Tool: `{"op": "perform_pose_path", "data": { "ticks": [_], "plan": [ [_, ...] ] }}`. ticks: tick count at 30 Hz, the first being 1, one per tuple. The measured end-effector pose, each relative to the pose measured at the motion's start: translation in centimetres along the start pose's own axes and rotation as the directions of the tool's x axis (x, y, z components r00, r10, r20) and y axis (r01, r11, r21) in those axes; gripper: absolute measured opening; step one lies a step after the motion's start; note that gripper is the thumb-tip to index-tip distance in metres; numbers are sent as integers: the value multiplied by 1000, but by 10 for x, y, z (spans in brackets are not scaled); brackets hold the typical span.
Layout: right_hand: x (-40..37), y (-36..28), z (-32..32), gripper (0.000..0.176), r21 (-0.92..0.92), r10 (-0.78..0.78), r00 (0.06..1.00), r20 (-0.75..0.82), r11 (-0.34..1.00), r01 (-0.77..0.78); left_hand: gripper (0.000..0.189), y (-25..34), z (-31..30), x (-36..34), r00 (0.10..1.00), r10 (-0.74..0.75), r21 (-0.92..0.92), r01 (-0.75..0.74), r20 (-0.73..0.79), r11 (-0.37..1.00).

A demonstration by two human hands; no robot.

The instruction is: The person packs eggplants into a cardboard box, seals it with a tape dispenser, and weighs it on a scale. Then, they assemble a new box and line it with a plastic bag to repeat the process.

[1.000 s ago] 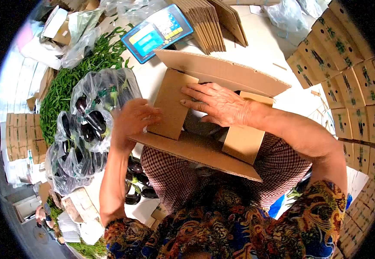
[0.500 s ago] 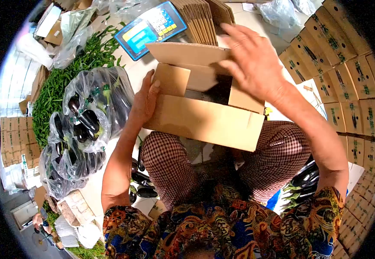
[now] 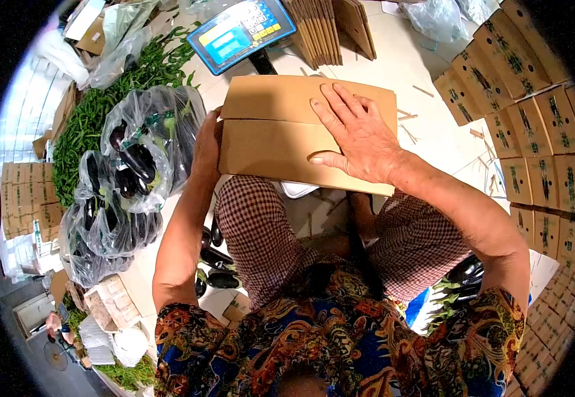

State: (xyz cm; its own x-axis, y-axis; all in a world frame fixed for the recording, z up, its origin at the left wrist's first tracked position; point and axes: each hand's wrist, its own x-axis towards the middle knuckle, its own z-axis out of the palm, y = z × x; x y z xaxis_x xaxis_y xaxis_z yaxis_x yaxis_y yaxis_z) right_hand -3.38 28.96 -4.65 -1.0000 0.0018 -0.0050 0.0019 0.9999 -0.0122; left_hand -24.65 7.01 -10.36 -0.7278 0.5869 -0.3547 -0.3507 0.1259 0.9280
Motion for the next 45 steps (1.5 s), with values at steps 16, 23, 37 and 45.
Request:
{"op": "perform_pose_path", "data": {
  "ticks": [16, 23, 37, 45],
  "plan": [
    [1, 3, 6, 82, 37, -69, 996, -53, 997, 71, 28, 27, 34, 58, 852, 437, 498, -523, 288, 691],
    [0, 62, 4, 81, 70, 284, 955, -91, 958, -278, 32, 24, 39, 59, 916, 375, 505, -392, 139, 770],
    [-15, 83, 7, 49, 643, 429, 870, -242, 743, -187, 34, 47, 44, 47, 946, 267, 638, -322, 184, 699],
    [-161, 184, 167, 60, 339, 795, 517, 317, 414, -845, 36, 63, 55, 33, 946, 309, 664, -295, 100, 687]
  ]
}}
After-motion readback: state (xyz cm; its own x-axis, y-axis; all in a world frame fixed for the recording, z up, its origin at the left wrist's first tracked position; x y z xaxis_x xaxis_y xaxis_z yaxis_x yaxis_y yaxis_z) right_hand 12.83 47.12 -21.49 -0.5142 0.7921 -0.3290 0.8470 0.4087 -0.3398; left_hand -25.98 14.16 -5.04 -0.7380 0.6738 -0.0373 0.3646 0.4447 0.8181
